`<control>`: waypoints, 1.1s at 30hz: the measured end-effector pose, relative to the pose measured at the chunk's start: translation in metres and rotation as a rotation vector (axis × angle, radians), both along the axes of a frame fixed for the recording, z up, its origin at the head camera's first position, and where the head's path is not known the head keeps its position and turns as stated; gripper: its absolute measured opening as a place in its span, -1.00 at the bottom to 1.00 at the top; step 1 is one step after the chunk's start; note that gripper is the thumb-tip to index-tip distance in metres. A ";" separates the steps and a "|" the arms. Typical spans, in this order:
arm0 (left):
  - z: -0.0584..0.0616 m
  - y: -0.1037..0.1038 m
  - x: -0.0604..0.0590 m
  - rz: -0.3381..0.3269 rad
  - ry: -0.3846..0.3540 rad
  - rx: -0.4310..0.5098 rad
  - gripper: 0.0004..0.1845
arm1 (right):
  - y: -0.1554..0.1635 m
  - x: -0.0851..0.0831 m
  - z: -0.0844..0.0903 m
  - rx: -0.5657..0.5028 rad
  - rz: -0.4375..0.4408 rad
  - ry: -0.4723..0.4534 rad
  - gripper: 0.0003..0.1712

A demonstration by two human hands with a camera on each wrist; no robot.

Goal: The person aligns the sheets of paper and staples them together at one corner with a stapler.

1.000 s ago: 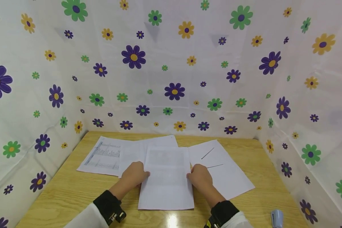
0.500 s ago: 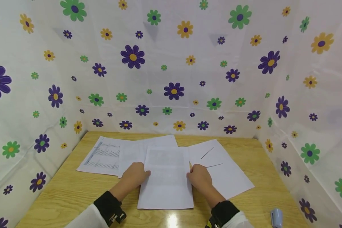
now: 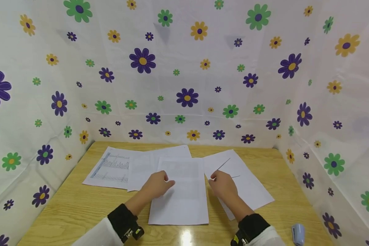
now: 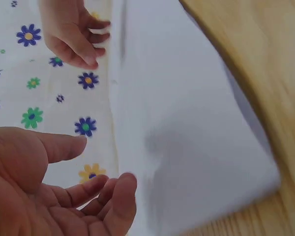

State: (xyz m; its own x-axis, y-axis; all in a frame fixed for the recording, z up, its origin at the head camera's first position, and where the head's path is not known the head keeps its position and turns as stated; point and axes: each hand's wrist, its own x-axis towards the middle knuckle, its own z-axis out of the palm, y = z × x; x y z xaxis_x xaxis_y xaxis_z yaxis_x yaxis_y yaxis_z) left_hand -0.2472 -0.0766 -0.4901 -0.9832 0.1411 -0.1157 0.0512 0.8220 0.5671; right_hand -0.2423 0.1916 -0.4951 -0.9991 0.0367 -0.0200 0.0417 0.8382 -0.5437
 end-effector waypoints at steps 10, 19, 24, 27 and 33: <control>0.016 0.061 0.011 -0.035 -0.340 0.484 -0.61 | 0.045 -0.012 0.008 0.101 0.032 0.049 -0.71; 0.023 0.120 0.019 0.026 -0.574 0.845 -0.56 | 0.091 -0.020 0.009 0.152 -0.017 0.029 -0.56; 0.022 0.149 0.026 0.085 -0.626 0.964 -0.52 | 0.111 -0.023 0.004 0.143 -0.107 -0.036 -0.44; 0.021 0.160 0.031 0.123 -0.631 1.002 -0.40 | 0.121 -0.022 0.002 0.112 -0.169 -0.103 -0.40; 0.017 0.177 0.042 0.163 -0.596 1.003 -0.34 | 0.134 -0.019 0.001 0.109 -0.207 -0.165 -0.38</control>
